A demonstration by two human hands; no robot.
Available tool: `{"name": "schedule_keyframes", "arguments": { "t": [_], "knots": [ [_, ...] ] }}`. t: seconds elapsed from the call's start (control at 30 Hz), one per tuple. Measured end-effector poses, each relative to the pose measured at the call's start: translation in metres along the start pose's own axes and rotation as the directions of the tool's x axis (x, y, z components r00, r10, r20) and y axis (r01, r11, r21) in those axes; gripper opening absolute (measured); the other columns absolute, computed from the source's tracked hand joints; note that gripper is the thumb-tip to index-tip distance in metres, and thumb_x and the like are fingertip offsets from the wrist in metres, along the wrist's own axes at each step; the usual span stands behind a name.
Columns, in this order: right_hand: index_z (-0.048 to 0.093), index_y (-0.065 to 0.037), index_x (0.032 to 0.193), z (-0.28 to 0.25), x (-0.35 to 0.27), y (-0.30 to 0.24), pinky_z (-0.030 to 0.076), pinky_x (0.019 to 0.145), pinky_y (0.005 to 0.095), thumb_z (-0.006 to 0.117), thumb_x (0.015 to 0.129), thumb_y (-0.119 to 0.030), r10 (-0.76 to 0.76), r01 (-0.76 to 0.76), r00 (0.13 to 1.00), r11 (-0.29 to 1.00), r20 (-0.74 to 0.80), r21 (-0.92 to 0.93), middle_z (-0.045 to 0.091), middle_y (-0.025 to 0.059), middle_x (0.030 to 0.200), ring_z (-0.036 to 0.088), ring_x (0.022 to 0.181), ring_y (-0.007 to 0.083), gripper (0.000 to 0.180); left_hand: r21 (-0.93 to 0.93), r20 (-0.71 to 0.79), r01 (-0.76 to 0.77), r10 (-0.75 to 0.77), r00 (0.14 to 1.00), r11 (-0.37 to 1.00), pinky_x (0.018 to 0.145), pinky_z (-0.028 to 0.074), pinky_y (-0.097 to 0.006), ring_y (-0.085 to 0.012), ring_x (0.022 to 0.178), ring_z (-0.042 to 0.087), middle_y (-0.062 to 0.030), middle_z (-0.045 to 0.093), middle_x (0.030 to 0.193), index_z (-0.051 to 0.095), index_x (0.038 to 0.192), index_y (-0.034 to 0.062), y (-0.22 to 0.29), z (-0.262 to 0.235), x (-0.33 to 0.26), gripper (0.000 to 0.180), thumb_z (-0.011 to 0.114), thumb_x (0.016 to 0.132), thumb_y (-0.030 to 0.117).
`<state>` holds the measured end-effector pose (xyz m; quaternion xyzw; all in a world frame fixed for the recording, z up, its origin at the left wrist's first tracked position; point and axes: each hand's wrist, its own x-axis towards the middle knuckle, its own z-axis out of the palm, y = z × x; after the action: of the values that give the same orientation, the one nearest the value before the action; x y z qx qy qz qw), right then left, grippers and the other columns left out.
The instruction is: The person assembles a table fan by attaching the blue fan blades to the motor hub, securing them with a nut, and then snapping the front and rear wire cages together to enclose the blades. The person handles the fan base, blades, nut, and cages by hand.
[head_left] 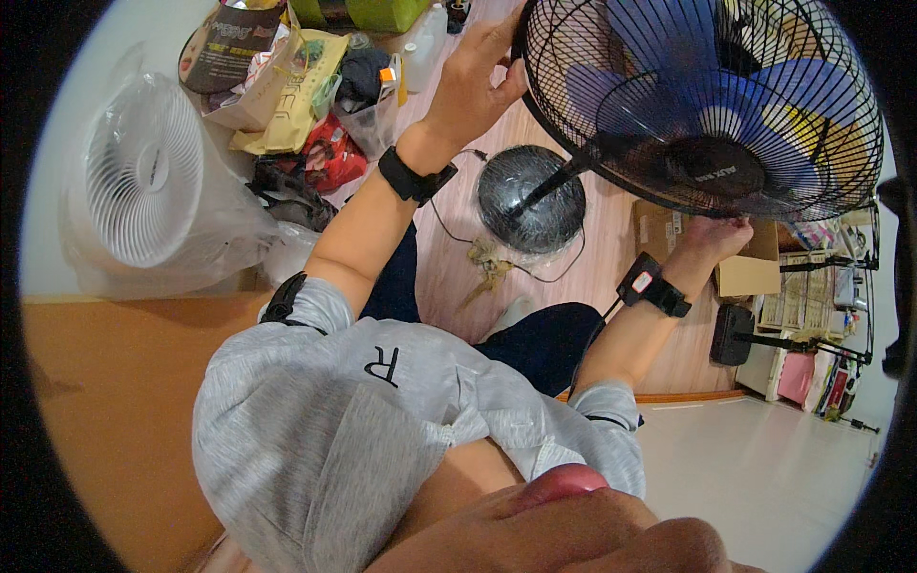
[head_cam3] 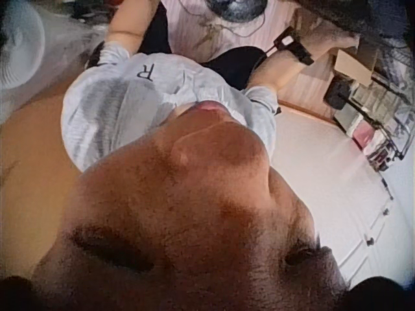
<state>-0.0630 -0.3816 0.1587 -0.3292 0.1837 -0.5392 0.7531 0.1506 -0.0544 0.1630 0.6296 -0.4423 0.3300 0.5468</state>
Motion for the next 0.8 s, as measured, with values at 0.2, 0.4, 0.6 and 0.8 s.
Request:
{"name": "schedule_keyframes", "arguments": {
  "t": [0.2,0.4,0.6,0.8],
  "knots": [
    [0.047,0.0,0.147,-0.002,-0.008,0.002,0.044,0.111,0.0585,0.039,0.107,-0.03,0.007,-0.002,0.994,0.999,0.106,-0.04,0.048,0.0189,0.151,0.05,0.135,0.0379,0.051,0.068,0.022,0.179,-0.181,0.983,0.981,0.09,0.056,-0.038,-0.0339,0.111,0.068,-0.0205,0.062,0.132,0.043,0.151,0.0036,-0.006,0.013,-0.017,0.05,0.051,0.103,0.018],
    [0.051,0.004,0.143,0.001,-0.007,-0.001,0.044,0.112,0.0536,0.04,0.107,-0.022,0.079,-0.083,0.993,0.996,0.089,0.037,0.053,0.0195,0.147,0.054,0.13,0.0366,0.045,-0.36,-0.128,0.144,-0.201,0.971,0.922,0.112,0.04,-0.044,-0.0343,0.132,0.053,-0.0224,0.053,0.144,0.04,0.15,-0.0017,-0.011,0.053,-0.025,0.064,0.038,0.109,0.047],
    [0.064,-0.001,0.126,-0.012,0.003,0.002,0.049,0.106,0.0509,0.048,0.103,-0.025,0.024,-0.023,0.993,1.0,0.112,-0.002,0.067,0.0158,0.128,0.063,0.116,0.0335,0.037,-0.502,-0.093,0.211,-0.295,0.951,0.839,0.115,0.036,-0.042,-0.0318,0.134,0.05,-0.02,0.051,0.145,0.038,0.15,-0.003,-0.004,0.069,-0.038,0.076,0.035,0.105,0.059],
    [0.066,-0.001,0.122,-0.016,0.003,0.007,0.051,0.104,0.0513,0.057,0.101,-0.03,-0.017,0.011,0.996,0.997,0.087,0.078,0.068,0.0147,0.126,0.064,0.117,0.0328,0.037,-0.341,-0.002,0.207,-0.221,0.975,0.917,0.116,0.033,-0.04,-0.0287,0.136,0.047,-0.0172,0.048,0.147,0.035,0.149,-0.0036,-0.008,0.056,-0.043,0.088,0.036,0.101,0.07]
  ]
}}
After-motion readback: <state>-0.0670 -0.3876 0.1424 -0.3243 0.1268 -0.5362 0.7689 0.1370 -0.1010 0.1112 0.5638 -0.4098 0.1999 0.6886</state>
